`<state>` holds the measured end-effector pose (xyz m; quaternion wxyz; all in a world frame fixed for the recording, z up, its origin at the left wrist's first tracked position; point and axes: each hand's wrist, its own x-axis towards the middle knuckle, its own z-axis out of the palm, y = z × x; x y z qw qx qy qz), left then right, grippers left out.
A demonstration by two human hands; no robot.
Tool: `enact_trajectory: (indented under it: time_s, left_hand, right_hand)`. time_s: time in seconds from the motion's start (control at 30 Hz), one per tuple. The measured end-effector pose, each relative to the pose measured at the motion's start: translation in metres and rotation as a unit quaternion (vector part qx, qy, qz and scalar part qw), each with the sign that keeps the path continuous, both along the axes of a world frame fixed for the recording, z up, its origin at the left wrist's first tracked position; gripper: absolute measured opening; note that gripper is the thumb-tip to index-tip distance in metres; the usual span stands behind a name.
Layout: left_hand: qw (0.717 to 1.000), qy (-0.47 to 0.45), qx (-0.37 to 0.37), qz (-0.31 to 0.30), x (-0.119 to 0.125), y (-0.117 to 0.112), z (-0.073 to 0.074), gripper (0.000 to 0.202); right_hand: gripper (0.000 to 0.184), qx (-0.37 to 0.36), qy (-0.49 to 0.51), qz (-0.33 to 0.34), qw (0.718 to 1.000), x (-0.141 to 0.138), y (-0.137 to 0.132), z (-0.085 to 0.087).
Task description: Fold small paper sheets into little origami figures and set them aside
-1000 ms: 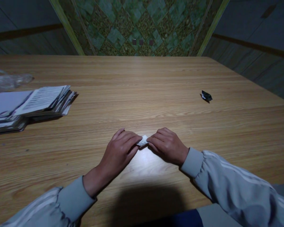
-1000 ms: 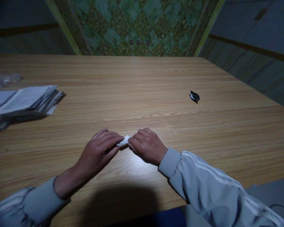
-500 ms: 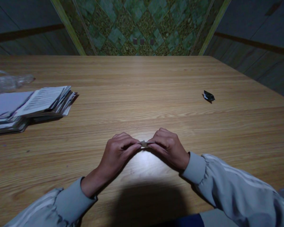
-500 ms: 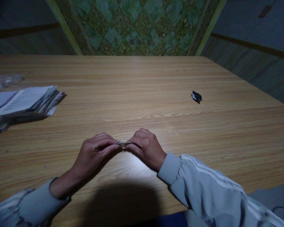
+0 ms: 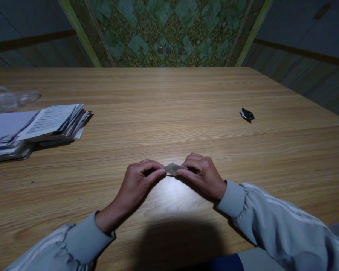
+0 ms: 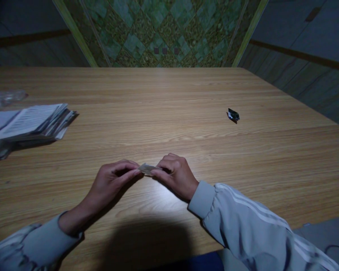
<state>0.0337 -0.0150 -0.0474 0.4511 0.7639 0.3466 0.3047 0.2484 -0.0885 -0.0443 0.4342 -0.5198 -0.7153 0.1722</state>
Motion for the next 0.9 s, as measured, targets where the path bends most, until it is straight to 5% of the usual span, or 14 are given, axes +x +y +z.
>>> enact_trajectory:
  time_s: [0.2,0.33,0.53,0.7,0.9]
  left_hand:
    - [0.980,-0.106,-0.167,-0.015,0.009,-0.007,0.004,0.015]
    - [0.968,-0.140,-0.210,-0.005,0.009,-0.007,0.003,0.017]
    - [0.938,-0.150,-0.286,-0.122,0.002,-0.006,0.001,0.046]
    - [0.954,-0.077,-0.234,-0.174,-0.001,-0.008,0.001,0.066]
    - [0.985,0.042,-0.014,-0.165,0.003,-0.009,0.004,0.057]
  right_hand:
    - [0.033,-0.071,0.118,-0.029,0.990,-0.009,-0.003,0.003]
    - [0.039,-0.094,0.116,0.029,0.988,-0.008,-0.005,0.007]
    - [0.026,0.055,-0.023,0.051,0.997,0.005,0.002,0.009]
    - [0.015,0.145,-0.135,0.133,0.971,0.002,0.003,0.006]
    - [0.014,0.230,-0.275,0.139,0.923,0.000,0.001,0.007]
